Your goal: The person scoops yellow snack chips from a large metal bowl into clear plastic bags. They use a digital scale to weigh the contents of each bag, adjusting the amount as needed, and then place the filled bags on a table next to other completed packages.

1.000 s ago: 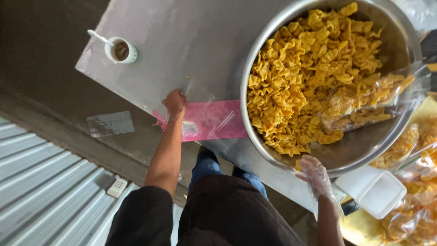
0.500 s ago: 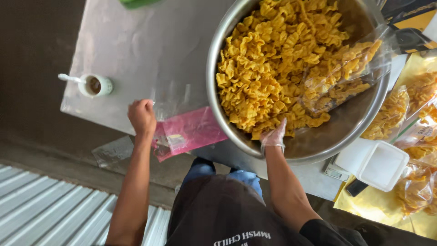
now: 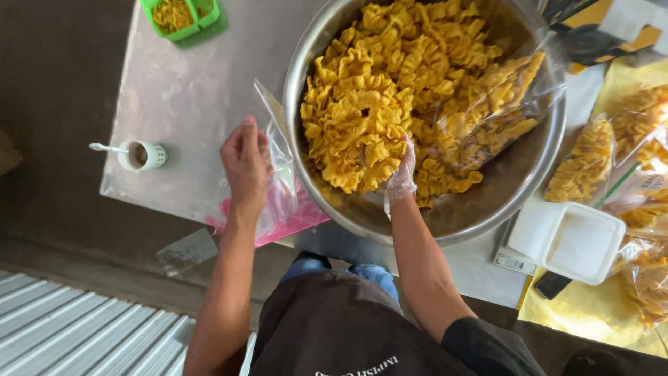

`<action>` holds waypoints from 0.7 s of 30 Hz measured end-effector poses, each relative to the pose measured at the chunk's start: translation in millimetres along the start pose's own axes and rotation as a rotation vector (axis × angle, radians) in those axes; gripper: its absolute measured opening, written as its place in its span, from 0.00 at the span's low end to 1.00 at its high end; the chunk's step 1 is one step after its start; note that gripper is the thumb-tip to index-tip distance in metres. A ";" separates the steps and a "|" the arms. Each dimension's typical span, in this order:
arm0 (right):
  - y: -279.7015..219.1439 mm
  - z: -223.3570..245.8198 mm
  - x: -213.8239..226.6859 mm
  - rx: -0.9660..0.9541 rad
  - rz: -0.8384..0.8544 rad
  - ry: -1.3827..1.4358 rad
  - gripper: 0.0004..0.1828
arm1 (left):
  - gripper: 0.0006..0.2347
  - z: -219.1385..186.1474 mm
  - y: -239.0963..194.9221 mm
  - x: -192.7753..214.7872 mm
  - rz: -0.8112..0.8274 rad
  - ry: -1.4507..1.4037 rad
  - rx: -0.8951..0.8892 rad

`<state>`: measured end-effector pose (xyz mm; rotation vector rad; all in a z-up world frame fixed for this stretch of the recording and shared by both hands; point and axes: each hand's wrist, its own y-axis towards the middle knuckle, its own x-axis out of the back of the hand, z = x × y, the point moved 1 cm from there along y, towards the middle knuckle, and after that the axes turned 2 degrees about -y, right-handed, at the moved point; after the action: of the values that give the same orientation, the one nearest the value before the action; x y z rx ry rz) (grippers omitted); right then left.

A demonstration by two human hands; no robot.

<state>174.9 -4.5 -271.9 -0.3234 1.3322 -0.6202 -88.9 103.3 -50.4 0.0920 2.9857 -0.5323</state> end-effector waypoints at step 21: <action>-177.6 65.6 -135.9 0.109 0.241 0.341 0.24 | 0.01 78.1 -25.2 -124.6 0.143 0.572 -0.541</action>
<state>182.0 -74.5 -49.7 0.0362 1.6266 -0.5569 40.2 47.5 -100.2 0.4742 3.4977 0.3981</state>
